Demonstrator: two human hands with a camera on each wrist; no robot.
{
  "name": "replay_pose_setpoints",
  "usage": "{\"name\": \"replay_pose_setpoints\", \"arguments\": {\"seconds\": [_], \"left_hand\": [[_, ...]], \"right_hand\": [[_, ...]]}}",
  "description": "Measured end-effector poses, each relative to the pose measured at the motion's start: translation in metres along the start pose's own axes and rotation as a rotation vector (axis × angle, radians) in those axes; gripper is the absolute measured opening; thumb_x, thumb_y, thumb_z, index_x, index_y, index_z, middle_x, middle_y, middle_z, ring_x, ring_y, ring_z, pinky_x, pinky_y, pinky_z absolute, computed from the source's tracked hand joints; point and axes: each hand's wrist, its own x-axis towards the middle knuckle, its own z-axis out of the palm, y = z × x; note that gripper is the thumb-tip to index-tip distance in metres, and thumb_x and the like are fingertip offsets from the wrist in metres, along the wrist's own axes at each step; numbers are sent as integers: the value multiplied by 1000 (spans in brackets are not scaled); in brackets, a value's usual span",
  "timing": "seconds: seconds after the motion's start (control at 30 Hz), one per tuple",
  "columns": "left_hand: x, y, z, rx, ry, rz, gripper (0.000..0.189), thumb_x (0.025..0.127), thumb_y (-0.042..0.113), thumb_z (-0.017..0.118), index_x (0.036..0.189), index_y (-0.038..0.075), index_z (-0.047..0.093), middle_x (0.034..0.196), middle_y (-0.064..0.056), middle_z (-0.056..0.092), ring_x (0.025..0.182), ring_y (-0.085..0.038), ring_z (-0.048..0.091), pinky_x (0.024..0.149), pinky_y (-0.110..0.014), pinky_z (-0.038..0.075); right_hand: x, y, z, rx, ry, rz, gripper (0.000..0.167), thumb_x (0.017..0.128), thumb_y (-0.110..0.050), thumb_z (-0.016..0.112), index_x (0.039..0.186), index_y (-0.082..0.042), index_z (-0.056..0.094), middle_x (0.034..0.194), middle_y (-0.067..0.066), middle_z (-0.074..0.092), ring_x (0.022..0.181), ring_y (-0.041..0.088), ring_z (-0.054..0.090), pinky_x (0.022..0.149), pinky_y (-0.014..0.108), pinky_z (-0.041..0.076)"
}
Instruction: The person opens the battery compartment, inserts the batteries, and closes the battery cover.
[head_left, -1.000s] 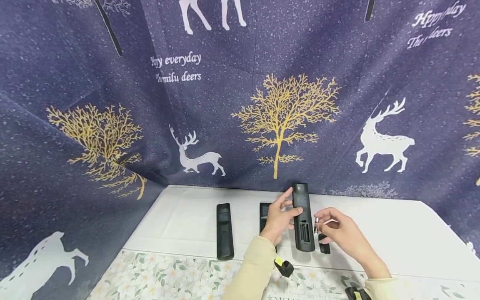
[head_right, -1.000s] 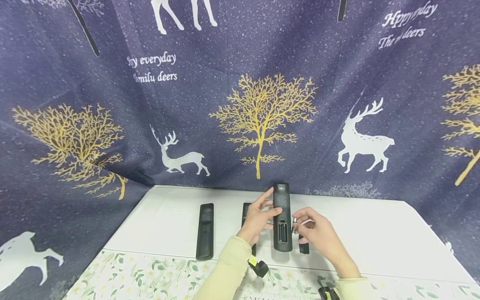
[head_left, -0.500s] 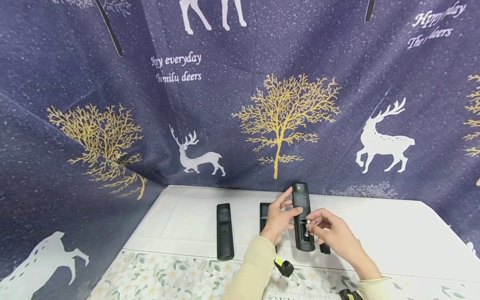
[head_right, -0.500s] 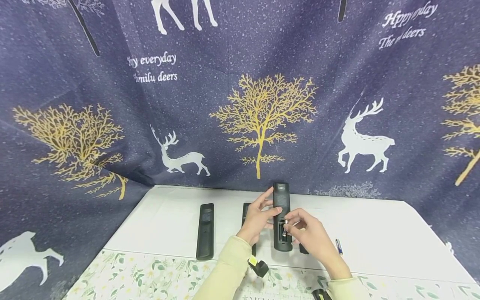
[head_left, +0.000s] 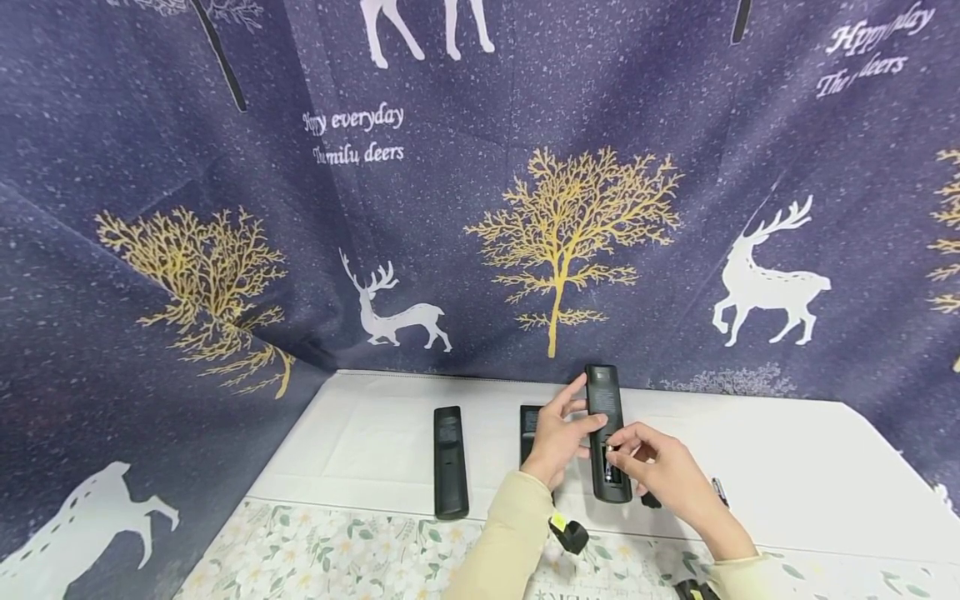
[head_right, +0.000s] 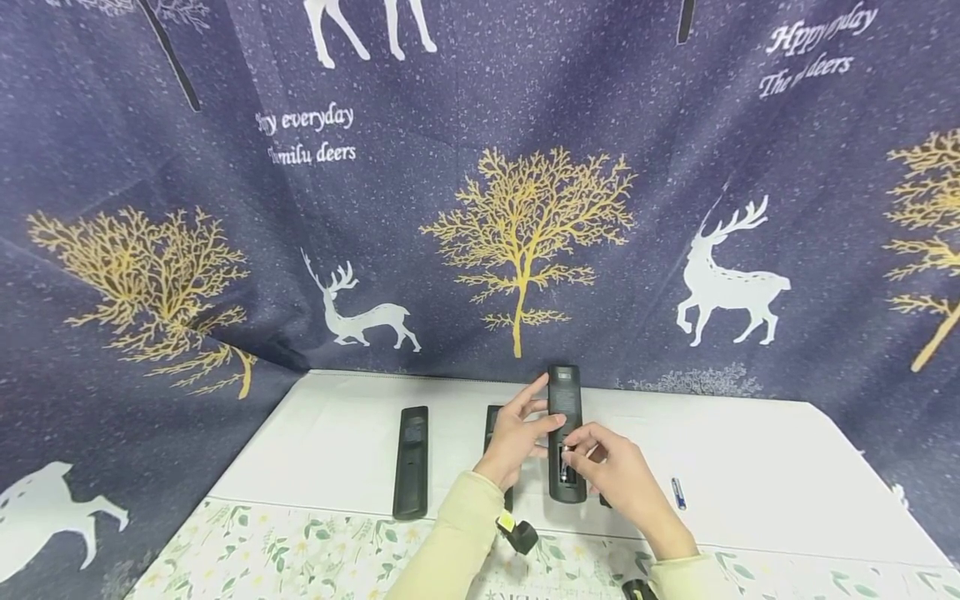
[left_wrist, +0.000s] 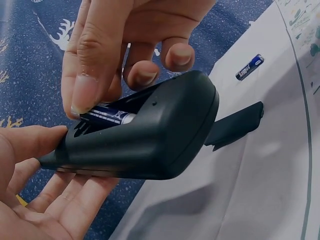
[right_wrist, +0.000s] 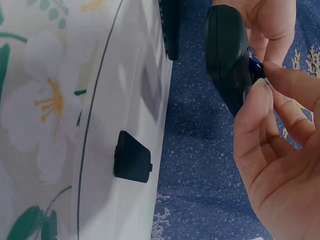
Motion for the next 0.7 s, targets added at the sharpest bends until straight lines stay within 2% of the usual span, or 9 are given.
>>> {"name": "replay_pose_setpoints", "arguments": {"seconds": [0.17,0.33,0.43,0.5,0.6,0.7], "left_hand": [[0,0,0,4,-2,1,66,92,5,82,149,35,64,122,-2,68,90,-25,72,68,-44,65],[0,1,0,4,-2,4,67,92,5,82,150,33,63,123,-3,68,90,-25,72,69,-44,65],[-1,2,0,0,0,4,67,92,4,82,150,33,64,123,-4,68,89,-25,72,67,-44,65],[-1,3,1,-3,6,-1,67,91,5,82,149,34,64,123,-3,68,90,-26,73,67,-44,65],[-1,4,1,1,12,-11,66,92,5,82,147,37,65,123,-2,68,91,-26,73,67,-44,64],[-1,4,1,2,8,-17,66,92,5,82,146,38,65,124,-2,68,92,-27,72,69,-45,64]], "right_hand": [[0,0,-1,-29,5,1,22,100,-14,77,119,-5,73,88,4,65,62,22,61,54,35,57],[1,2,0,-60,102,-6,28,100,-16,77,125,-5,72,100,7,69,83,24,68,62,33,61],[2,4,1,-12,148,34,43,103,-20,75,140,-2,63,118,17,67,103,32,70,73,34,64],[3,5,2,47,141,73,55,105,-24,72,152,-2,52,130,24,62,110,38,69,76,35,65],[4,7,3,121,109,129,70,106,-30,70,162,-5,38,139,28,56,112,38,69,76,38,65],[6,9,5,140,100,155,74,105,-32,71,165,-9,34,139,27,57,107,32,71,73,37,65]]}}
